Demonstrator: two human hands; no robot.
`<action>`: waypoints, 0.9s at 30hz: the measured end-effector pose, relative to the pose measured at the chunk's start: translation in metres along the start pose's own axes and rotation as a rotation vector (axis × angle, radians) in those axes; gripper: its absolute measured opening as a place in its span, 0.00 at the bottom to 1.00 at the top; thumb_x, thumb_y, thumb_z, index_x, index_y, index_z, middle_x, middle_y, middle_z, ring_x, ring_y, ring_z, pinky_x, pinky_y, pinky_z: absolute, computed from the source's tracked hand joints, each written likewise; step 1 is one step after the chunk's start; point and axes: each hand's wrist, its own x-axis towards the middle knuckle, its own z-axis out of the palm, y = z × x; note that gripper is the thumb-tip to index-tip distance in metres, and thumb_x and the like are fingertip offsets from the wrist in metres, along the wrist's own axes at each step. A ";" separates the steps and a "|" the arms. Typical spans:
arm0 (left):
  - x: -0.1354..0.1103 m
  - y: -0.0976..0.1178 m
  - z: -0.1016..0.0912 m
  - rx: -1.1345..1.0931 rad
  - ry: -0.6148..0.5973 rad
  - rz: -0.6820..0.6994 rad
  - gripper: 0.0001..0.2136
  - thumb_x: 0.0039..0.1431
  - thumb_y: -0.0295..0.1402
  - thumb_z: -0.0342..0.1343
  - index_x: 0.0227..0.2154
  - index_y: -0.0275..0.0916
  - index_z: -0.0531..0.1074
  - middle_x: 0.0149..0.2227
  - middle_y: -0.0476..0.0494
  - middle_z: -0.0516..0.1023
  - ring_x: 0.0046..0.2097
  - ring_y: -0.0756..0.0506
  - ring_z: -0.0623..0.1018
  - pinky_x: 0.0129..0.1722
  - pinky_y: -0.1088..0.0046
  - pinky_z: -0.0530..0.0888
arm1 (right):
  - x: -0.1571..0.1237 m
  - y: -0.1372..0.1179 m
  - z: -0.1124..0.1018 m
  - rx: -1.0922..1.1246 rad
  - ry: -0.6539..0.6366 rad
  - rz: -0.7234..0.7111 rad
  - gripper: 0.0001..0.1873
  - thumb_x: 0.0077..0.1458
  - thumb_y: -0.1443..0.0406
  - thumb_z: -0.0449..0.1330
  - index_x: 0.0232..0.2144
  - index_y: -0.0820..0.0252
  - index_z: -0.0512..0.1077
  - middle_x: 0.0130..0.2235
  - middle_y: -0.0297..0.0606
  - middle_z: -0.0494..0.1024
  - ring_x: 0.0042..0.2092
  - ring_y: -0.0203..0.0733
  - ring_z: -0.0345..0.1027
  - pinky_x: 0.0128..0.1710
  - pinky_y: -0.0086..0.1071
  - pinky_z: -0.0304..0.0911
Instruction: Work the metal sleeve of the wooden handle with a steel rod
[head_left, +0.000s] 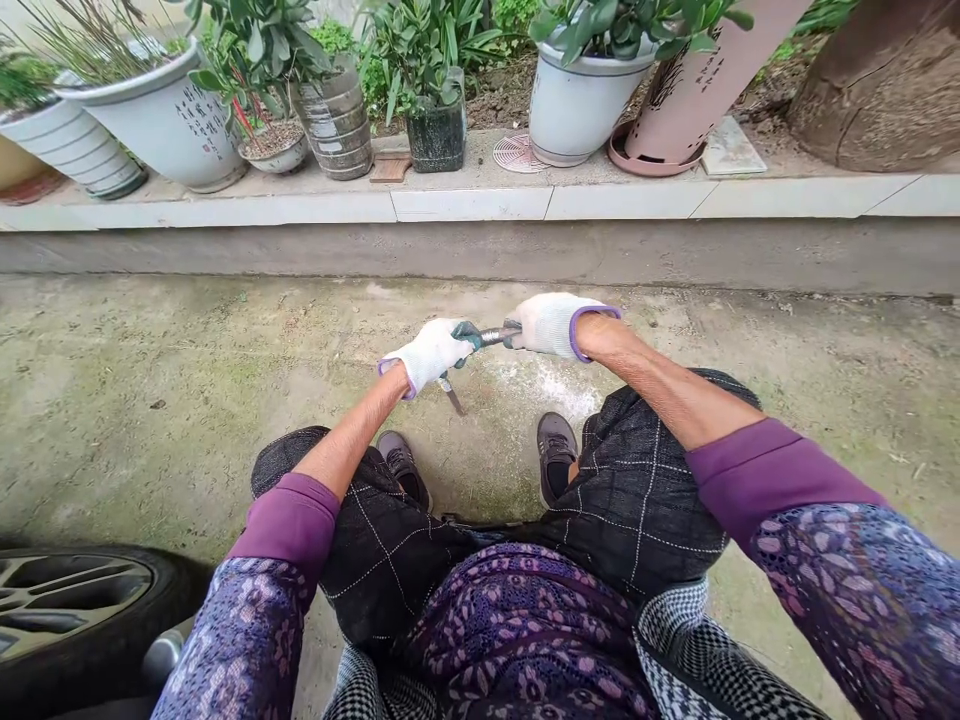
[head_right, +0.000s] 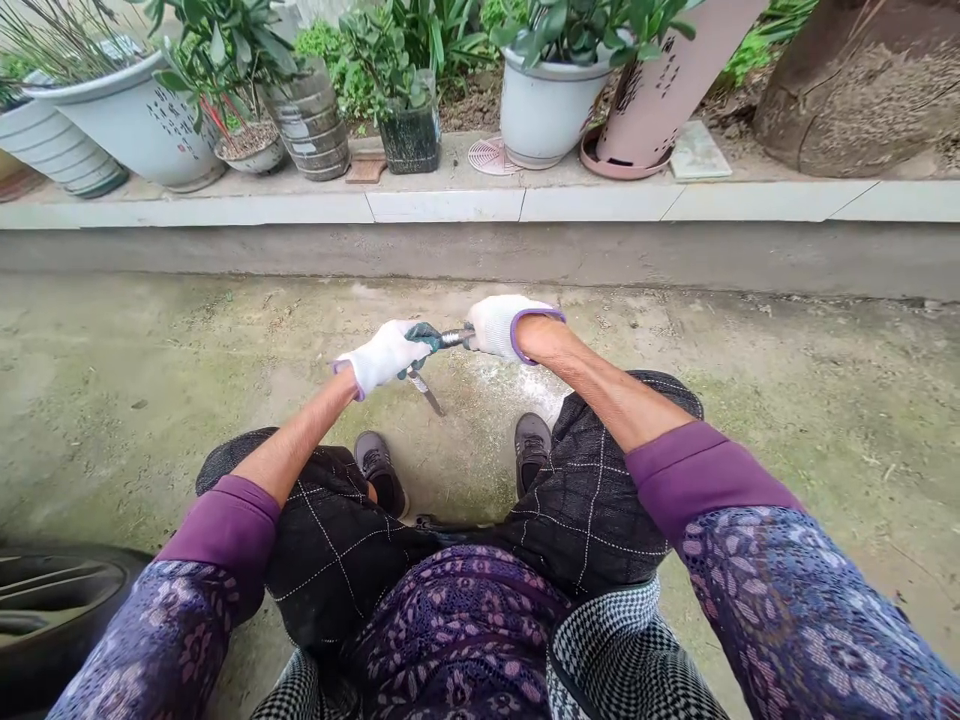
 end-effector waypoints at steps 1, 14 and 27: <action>0.001 0.000 0.000 -0.047 0.026 0.011 0.11 0.53 0.30 0.54 0.37 0.35 0.77 0.21 0.52 0.67 0.21 0.54 0.66 0.17 0.81 0.63 | 0.000 -0.002 -0.001 -0.046 0.005 0.014 0.19 0.60 0.55 0.60 0.36 0.68 0.78 0.35 0.46 0.80 0.38 0.44 0.73 0.37 0.33 0.62; -0.005 -0.011 -0.015 -0.405 0.112 0.061 0.14 0.57 0.33 0.54 0.43 0.32 0.78 0.23 0.49 0.72 0.19 0.55 0.65 0.15 0.81 0.64 | -0.011 -0.014 -0.022 0.455 0.162 0.037 0.18 0.58 0.55 0.59 0.42 0.63 0.77 0.25 0.35 0.72 0.22 0.32 0.59 0.21 0.28 0.56; -0.003 -0.015 -0.016 0.031 -0.019 0.106 0.11 0.50 0.30 0.54 0.33 0.34 0.80 0.29 0.49 0.77 0.26 0.54 0.68 0.24 0.81 0.65 | -0.019 0.008 -0.007 0.377 -0.413 -0.143 0.22 0.49 0.50 0.65 0.39 0.61 0.80 0.20 0.31 0.70 0.19 0.31 0.56 0.16 0.27 0.52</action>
